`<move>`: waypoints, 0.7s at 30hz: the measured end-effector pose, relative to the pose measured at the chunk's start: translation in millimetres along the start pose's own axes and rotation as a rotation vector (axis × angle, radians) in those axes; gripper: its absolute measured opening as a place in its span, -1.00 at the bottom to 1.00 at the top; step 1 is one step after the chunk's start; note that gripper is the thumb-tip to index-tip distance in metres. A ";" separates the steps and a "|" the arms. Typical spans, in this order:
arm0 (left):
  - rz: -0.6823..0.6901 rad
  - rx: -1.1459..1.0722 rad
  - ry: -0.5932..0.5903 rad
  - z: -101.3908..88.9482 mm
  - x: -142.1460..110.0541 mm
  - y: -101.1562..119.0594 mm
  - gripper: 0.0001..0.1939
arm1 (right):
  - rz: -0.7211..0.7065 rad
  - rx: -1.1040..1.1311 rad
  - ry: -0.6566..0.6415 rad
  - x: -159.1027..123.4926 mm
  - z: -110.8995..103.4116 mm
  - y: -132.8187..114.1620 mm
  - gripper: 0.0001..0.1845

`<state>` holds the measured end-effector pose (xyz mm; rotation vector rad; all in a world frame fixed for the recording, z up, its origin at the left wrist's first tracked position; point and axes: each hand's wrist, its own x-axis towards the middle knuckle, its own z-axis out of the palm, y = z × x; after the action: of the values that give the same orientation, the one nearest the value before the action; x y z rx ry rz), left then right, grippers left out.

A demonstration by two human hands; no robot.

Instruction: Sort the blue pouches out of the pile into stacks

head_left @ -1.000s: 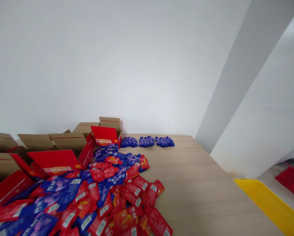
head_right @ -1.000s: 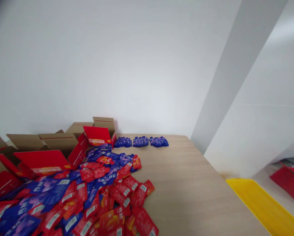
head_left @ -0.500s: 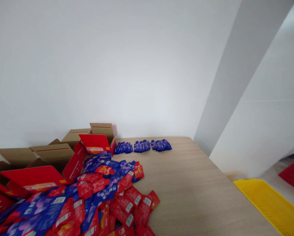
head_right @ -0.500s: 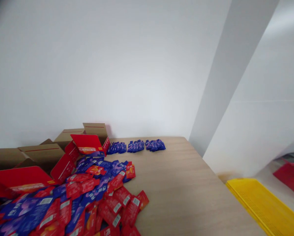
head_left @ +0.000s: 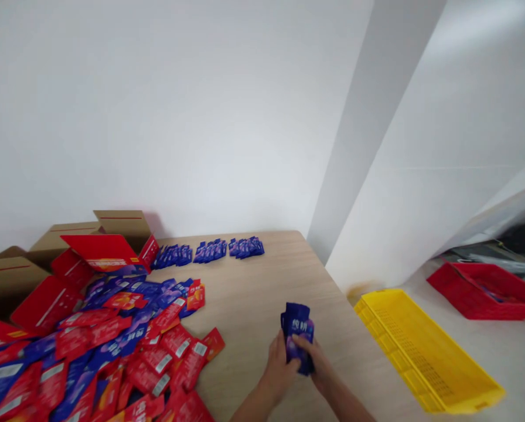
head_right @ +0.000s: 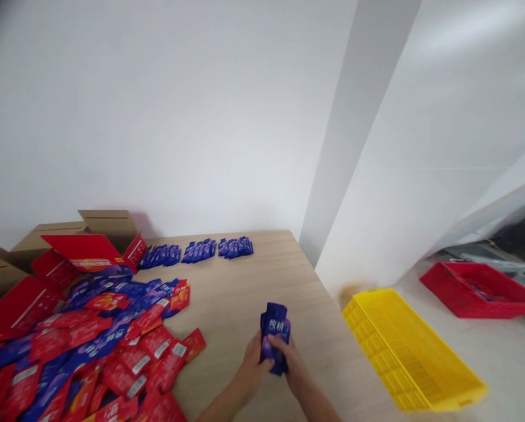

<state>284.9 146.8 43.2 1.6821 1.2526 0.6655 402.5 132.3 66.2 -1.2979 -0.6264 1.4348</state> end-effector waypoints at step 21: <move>0.204 1.266 0.562 -42.5 17.5 -146.4 -0.49 | -0.075 -1.512 0.384 240.2 -28.0 -77.8 -0.21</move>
<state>190.2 188.7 -70.1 2.7749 2.1755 0.4702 489.8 369.1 37.2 -2.5255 -1.5723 0.4086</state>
